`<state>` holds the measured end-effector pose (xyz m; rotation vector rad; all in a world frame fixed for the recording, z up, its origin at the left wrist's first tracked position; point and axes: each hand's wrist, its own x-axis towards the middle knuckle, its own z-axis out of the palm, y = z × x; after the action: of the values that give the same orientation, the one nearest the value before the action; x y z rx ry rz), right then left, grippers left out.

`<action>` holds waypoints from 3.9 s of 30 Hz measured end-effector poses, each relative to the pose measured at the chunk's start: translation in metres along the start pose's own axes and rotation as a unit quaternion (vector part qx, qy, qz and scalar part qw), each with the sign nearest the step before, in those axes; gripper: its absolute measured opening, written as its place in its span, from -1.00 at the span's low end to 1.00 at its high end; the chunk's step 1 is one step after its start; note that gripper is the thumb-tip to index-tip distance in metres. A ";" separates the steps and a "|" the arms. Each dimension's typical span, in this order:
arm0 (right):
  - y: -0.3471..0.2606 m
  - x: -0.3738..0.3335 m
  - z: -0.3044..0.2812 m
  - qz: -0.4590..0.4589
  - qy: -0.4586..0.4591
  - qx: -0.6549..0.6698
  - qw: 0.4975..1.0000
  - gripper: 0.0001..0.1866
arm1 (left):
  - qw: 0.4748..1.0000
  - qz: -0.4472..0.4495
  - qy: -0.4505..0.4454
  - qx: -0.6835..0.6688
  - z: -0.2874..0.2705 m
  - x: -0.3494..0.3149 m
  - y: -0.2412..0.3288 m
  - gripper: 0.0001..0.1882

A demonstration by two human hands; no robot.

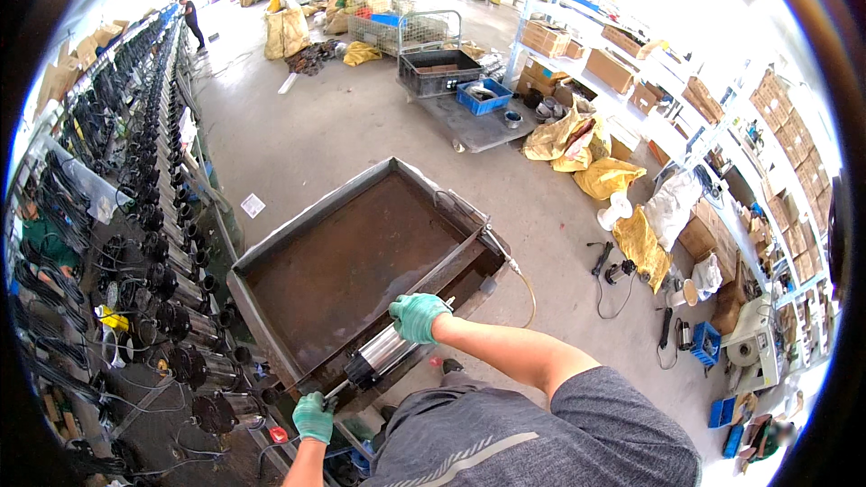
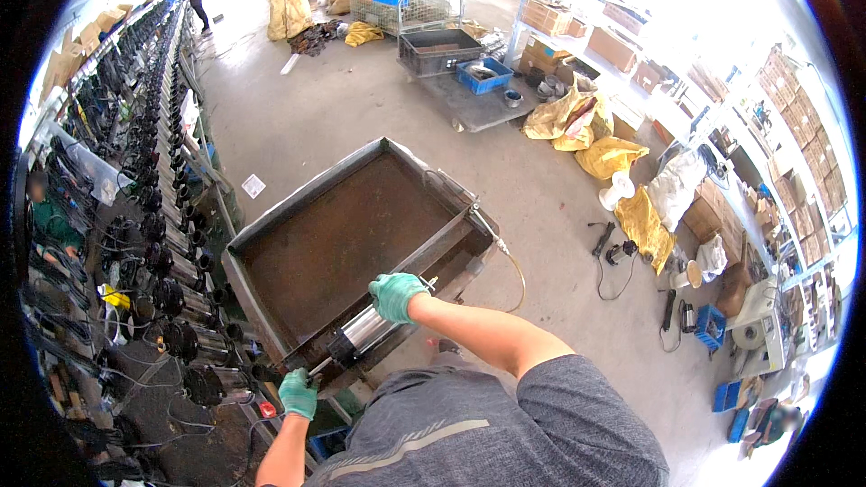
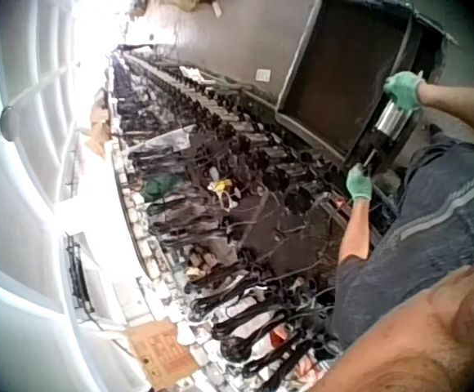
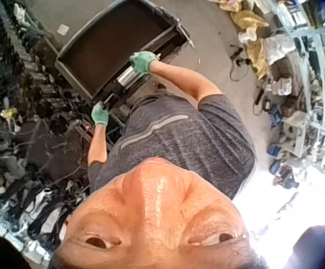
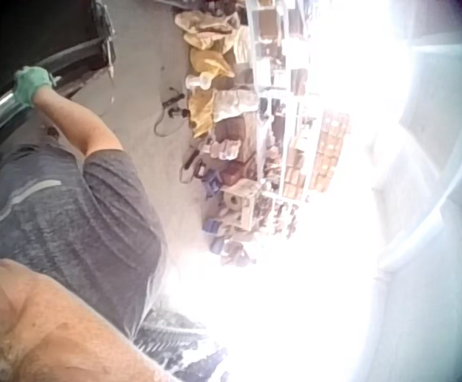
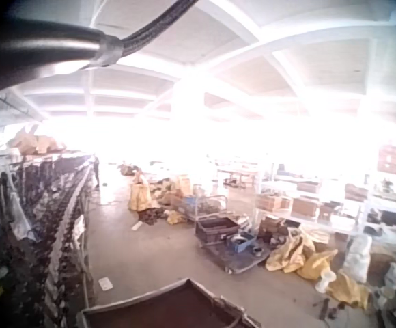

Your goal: The person repeatedly picks up cylindrical water pumps from a rack, submerges them into a water-filled metal tray, and then removes them. This cycle is performed multiple times with different units in a workshop setting.

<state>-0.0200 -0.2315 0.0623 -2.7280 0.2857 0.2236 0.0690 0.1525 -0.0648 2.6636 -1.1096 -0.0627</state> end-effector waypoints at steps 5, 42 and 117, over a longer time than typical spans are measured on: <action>0.006 0.003 0.007 0.004 -0.011 -0.004 1.000 -0.70 | 0.981 -0.090 -0.158 -0.067 -0.029 0.012 0.004 -0.55; 0.008 -0.002 -0.014 -0.014 -0.028 0.059 0.998 -0.66 | 0.954 -0.201 0.032 -0.219 0.018 -0.011 0.017 -0.51; 0.003 0.022 0.003 -0.147 0.005 0.116 0.982 -0.74 | 0.531 -0.546 -0.011 -0.648 -0.021 -0.002 0.018 -0.62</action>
<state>0.0006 -0.2369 0.0544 -2.4997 -0.0868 0.0880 0.0586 0.1463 -0.0399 1.3916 0.7061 -0.7694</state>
